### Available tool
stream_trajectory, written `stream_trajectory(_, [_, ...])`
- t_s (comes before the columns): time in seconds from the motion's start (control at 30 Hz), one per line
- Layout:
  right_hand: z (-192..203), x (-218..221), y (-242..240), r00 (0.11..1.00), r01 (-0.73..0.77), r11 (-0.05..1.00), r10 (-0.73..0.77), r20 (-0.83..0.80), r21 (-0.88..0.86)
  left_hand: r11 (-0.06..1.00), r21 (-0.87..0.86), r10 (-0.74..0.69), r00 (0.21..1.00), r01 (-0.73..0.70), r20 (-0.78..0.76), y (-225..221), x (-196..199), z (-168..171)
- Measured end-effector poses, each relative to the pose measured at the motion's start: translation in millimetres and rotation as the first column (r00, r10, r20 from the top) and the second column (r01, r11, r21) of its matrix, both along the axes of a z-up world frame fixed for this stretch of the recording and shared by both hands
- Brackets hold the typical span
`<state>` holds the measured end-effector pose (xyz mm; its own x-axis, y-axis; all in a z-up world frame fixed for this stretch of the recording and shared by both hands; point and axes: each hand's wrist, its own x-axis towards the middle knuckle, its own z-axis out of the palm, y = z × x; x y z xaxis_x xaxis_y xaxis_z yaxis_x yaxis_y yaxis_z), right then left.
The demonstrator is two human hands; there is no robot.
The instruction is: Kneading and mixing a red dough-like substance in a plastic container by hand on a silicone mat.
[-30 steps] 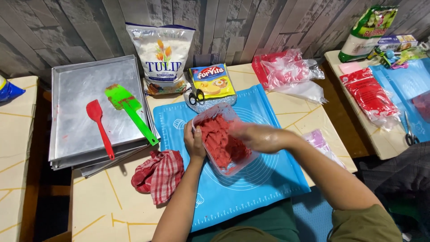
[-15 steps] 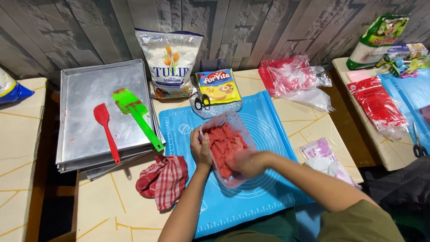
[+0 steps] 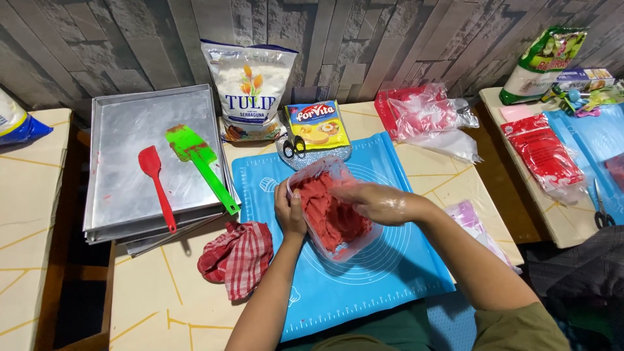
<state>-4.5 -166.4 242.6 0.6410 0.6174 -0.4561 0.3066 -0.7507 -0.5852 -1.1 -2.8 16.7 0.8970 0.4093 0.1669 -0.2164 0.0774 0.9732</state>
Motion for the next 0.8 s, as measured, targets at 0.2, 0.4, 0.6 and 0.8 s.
stream_trajectory(0.2, [-113,4,3,0.961,0.151,0.935,-0.063,0.269,-0.32,1.0,-0.002,-0.008,1.0,0.008,-0.009,0,-3,-1])
stream_trajectory(0.4, [-191,47,-15,0.991,0.075,0.96,-0.042,0.127,-0.268,1.0,0.029,0.01,1.0,-0.01,-0.002,-6,-3,0])
stream_trajectory(0.6, [-196,13,-2,0.994,0.033,0.958,-0.003,0.105,-0.285,0.998,0.047,0.044,0.999,-0.044,0.007,-11,-3,-1])
stream_trajectory(0.8, [-128,49,-18,0.965,0.241,0.97,-0.237,-0.114,0.029,0.999,0.029,0.037,0.999,-0.038,0.028,-6,-8,5])
